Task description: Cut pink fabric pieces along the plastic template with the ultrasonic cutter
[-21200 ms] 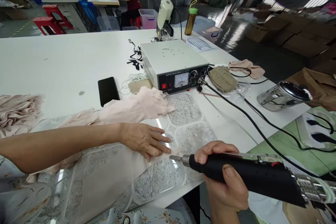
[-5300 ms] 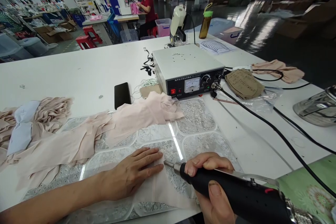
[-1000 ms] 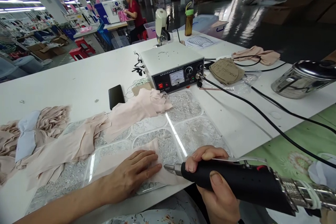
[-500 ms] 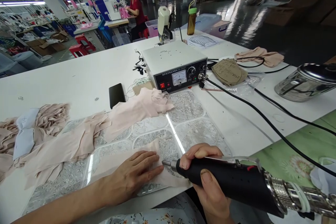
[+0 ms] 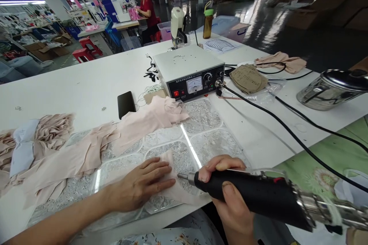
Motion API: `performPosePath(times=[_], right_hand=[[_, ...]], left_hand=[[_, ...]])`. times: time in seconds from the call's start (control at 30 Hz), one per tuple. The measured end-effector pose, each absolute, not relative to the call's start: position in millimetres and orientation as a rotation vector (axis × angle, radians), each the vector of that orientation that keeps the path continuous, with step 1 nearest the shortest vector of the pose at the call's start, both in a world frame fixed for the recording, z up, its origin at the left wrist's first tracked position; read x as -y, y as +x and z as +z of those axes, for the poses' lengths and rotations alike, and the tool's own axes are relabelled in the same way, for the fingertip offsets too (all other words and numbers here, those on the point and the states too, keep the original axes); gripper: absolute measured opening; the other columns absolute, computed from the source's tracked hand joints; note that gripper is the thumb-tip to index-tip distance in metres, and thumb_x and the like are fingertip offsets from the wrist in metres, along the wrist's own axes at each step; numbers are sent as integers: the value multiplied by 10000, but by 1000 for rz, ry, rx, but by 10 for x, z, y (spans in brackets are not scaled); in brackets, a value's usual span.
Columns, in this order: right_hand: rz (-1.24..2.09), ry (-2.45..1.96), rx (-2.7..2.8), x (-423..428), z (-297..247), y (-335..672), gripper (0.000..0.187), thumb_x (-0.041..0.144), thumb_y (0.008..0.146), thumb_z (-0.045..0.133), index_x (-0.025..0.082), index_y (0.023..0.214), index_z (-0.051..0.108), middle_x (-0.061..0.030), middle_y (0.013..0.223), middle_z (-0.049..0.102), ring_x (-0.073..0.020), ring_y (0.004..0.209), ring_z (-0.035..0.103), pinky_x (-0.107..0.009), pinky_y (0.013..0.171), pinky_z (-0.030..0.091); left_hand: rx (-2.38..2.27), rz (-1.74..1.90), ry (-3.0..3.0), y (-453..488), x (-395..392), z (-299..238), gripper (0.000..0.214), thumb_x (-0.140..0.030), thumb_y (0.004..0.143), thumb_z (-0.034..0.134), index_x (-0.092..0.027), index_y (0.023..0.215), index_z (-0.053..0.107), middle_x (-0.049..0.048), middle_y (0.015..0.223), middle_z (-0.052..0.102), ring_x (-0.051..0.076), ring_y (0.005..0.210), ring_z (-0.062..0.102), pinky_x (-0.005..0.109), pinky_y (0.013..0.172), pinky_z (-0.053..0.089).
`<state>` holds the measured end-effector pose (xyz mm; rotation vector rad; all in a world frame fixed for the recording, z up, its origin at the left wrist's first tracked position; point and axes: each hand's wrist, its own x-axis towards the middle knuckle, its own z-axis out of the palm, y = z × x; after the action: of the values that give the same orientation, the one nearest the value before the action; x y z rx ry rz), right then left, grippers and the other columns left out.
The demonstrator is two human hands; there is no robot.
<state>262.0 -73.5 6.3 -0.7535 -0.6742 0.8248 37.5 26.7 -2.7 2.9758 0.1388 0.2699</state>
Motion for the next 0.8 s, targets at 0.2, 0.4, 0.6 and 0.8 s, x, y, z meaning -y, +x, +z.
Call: performPosePath(times=[0.2, 0.4, 0.6, 0.8], right_hand=[[884, -782, 567, 1008, 53, 2664, 156, 372, 797, 571, 253, 898, 570, -17, 758, 478, -157, 641, 501, -339, 586, 509], [911, -820, 666, 1063, 115, 2616, 161, 393, 819, 572, 248, 889, 574, -28, 752, 506, -170, 640, 523, -339, 558, 514], [869, -877, 752, 1033, 167, 2599, 159, 413, 859, 553, 255, 851, 579, -19, 700, 543, -162, 605, 548, -314, 532, 521], [865, -902, 751, 1071, 217, 2578, 137, 414, 829, 588, 277, 831, 593, -20, 671, 570, -181, 567, 573, -338, 509, 524]], left_hand=[[8, 227, 3047, 216, -445, 60, 354, -81, 957, 364, -124, 1267, 528, 144, 1285, 580, 254, 1271, 476, 460, 1087, 373], [-209, 378, 3001, 175, -91, 51, 340, -114, 961, 374, -73, 1265, 522, 176, 1193, 625, 251, 1195, 541, 424, 1003, 477], [-271, 360, 3032, 189, 32, -23, 336, -134, 967, 395, -82, 1266, 538, 162, 1254, 600, 267, 1251, 503, 435, 1031, 464], [-284, 326, 3063, 204, 30, -26, 317, -170, 987, 399, -120, 1265, 544, 161, 1230, 606, 280, 1296, 462, 445, 1021, 475]])
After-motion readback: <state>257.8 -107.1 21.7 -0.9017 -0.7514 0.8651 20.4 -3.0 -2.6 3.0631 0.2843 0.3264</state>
